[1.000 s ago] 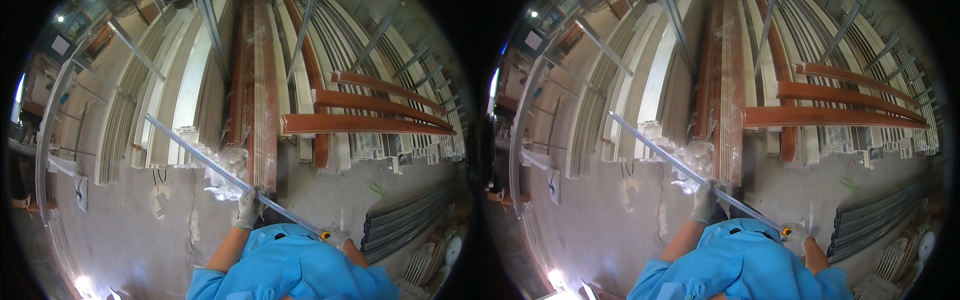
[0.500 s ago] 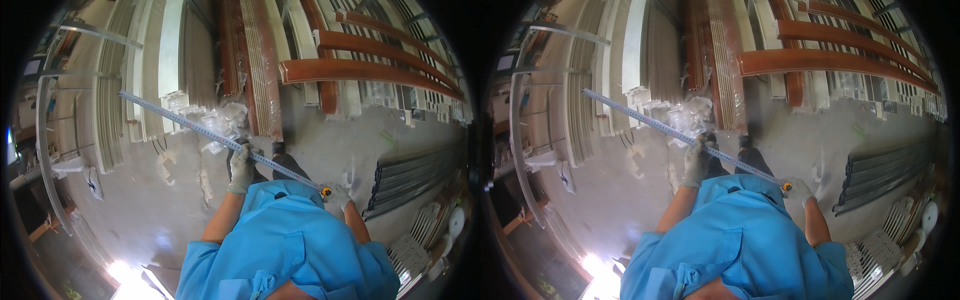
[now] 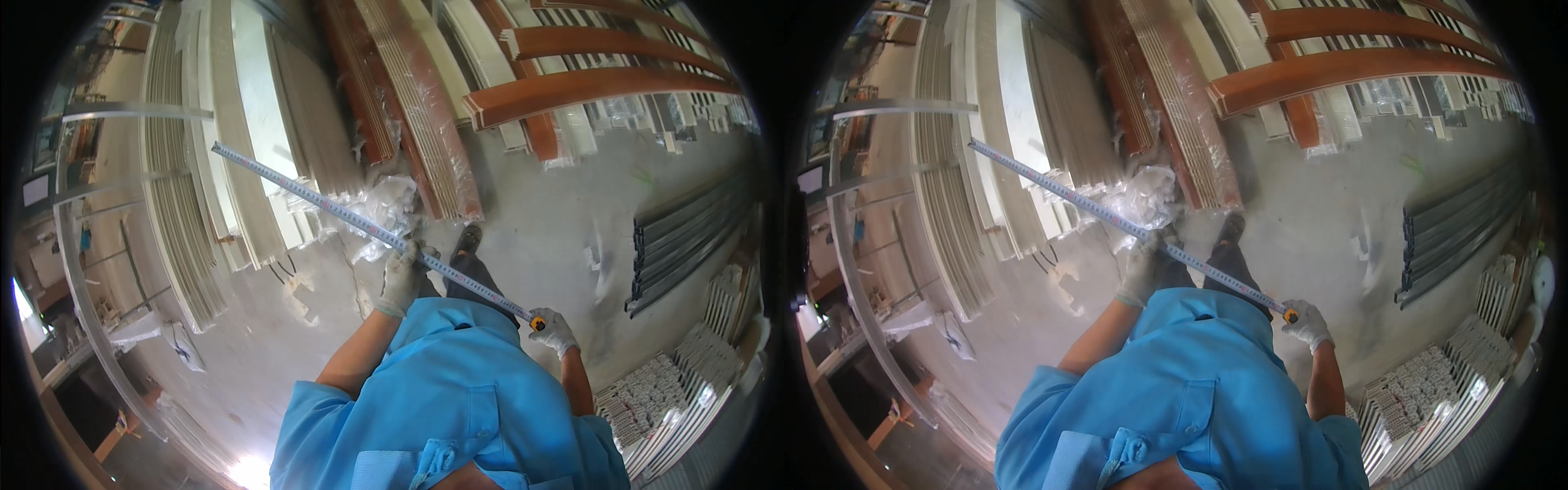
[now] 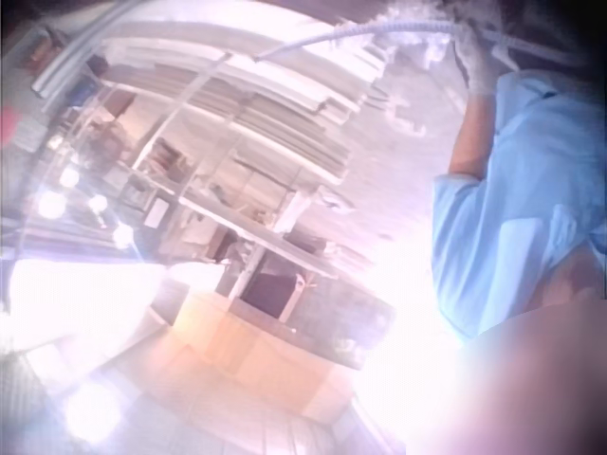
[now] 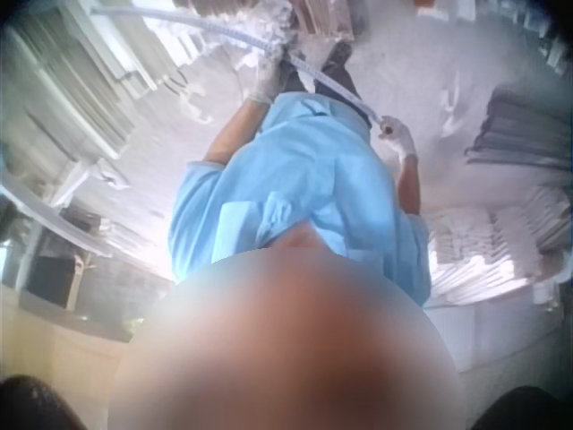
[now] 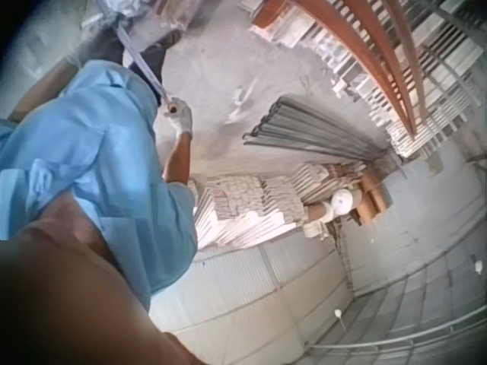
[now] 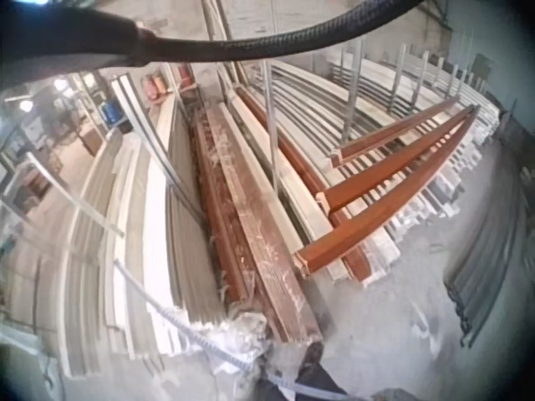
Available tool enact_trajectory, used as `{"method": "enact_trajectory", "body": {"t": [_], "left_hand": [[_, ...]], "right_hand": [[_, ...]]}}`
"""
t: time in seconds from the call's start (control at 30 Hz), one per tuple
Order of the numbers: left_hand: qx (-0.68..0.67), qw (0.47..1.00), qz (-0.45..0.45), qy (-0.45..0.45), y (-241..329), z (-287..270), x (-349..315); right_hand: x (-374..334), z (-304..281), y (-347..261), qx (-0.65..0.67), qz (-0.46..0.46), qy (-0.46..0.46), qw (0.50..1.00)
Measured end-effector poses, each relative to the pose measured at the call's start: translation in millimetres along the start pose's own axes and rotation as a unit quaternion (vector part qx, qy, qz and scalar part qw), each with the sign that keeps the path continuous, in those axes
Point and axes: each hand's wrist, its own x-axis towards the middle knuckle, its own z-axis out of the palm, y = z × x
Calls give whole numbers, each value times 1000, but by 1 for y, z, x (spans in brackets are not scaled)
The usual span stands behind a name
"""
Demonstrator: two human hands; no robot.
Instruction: The person uses a tape measure to measure the length of several long wooden planks stored on metal racks. They extend the tape, align it along the planks, and retract it repeatedly while moving between different stacks.
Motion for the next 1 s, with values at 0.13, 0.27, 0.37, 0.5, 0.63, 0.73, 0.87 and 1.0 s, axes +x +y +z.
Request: {"method": "enact_trajectory", "body": {"t": [0.13, 0.27, 0.37, 0.5, 0.63, 0.73, 0.87, 1.0], "left_hand": [[14, 999, 3, -48, -21, 9, -3], [26, 1000, 6, -16, -56, 32, -9], [70, 997, 1, -16, -75, 51, -18], [83, 996, -15, -3, -86, 77, -29], [107, 994, 4, -2, -80, 89, -38], [123, 992, 33, 1, -74, 89, -37], [250, 967, 46, 22, -72, 85, -35], [105, 994, -23, 12, -73, 82, -28]], "right_hand": [[1, 8, 36, 71, -1, -4, 997], [0, 6, 74, 19, -22, 19, 999], [-5, 4, 92, 1, -46, 17, 999], [-3, -3, 104, 74, -37, -28, 996], [7, -7, 96, 41, -47, -50, 997], [16, -17, 83, 63, -64, -66, 994], [10, -18, 71, -46, -105, -16, 993], [1, -22, 67, 104, -57, 10, 993]]}}
